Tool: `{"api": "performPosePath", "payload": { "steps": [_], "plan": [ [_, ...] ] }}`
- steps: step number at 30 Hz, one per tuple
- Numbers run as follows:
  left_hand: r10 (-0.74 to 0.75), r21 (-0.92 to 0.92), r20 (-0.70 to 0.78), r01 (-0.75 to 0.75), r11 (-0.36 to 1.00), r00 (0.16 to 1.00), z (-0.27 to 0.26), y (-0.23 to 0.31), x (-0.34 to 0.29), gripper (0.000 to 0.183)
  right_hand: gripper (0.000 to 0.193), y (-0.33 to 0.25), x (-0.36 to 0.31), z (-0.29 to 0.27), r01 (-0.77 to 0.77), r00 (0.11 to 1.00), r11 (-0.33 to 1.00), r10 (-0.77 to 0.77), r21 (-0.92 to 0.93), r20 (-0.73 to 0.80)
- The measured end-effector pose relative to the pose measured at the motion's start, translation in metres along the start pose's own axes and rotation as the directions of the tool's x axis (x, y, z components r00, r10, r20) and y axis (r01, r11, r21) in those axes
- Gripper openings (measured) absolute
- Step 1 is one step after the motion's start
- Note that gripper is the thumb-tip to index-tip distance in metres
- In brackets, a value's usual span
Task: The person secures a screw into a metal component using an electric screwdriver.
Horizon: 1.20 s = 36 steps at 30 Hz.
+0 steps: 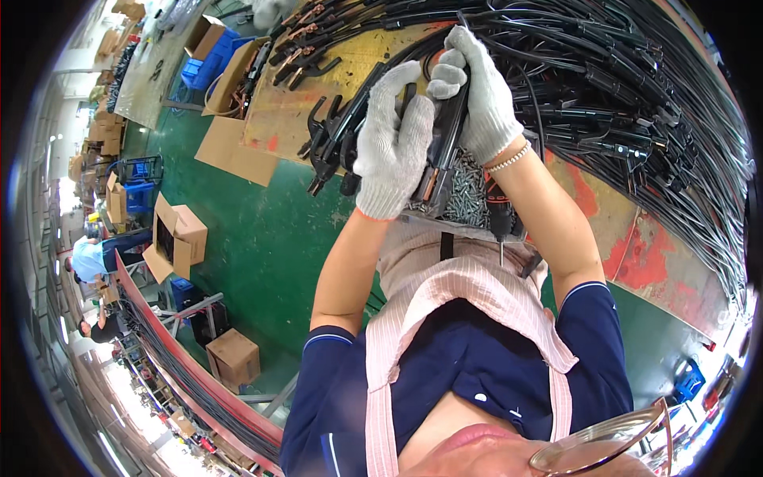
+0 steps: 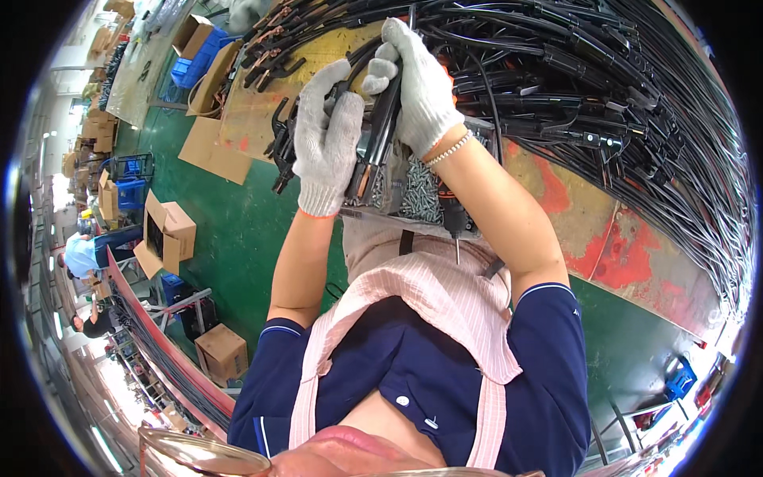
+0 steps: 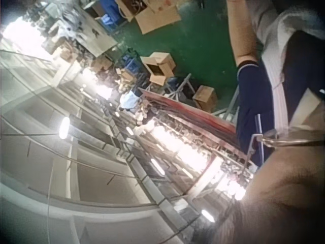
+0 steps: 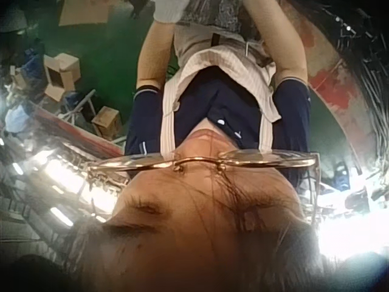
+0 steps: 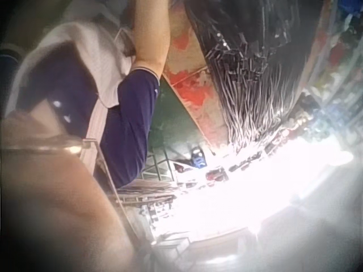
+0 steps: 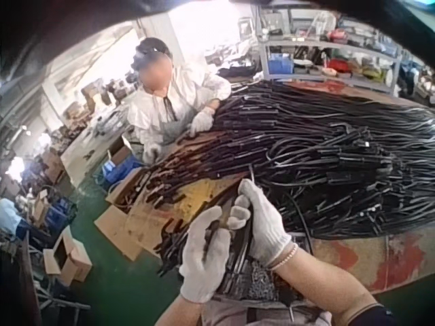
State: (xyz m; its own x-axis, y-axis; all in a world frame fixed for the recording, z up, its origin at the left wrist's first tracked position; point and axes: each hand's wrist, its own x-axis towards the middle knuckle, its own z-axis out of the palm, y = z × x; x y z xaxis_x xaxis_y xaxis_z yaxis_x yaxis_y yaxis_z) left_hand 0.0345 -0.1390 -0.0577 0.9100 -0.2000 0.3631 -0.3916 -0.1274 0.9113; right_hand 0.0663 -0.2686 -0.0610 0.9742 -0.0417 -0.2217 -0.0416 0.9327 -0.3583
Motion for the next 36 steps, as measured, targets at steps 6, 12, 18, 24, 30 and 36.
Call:
{"api": "performPosePath", "payload": {
  "steps": [6,12,18,24,30,36],
  "plan": [
    [0.071,0.013,0.043,-0.071,0.997,0.997,0.001,0.010,-0.011,0.027,0.014,-0.001,-0.011,-0.006,-0.014,0.997,1.000,0.015,-0.006,0.073],
    [0.230,0.041,0.001,-0.230,0.972,0.973,0.007,0.006,-0.008,0.023,0.013,-0.005,-0.001,0.002,-0.018,1.000,0.997,0.017,-0.071,-0.015],
    [0.289,0.099,-0.027,-0.285,0.953,0.957,0.007,-0.003,-0.013,0.019,0.012,-0.005,0.008,0.002,-0.101,0.995,0.989,0.100,-0.113,-0.009],
    [0.274,0.057,-0.128,-0.269,0.961,0.953,0.005,-0.005,-0.022,0.021,0.017,0.003,-0.010,0.014,-0.004,0.996,0.988,0.018,-0.152,0.092],
    [0.060,0.153,0.097,-0.075,0.985,0.994,-0.003,-0.023,-0.023,0.028,0.016,0.010,-0.002,0.005,0.143,0.989,0.968,-0.146,-0.205,-0.002],
    [-0.369,0.023,0.241,0.375,0.927,0.898,0.002,-0.032,-0.042,0.093,0.048,0.016,-0.004,0.008,0.120,0.986,0.871,-0.162,-0.477,-0.047]
  ]
}}
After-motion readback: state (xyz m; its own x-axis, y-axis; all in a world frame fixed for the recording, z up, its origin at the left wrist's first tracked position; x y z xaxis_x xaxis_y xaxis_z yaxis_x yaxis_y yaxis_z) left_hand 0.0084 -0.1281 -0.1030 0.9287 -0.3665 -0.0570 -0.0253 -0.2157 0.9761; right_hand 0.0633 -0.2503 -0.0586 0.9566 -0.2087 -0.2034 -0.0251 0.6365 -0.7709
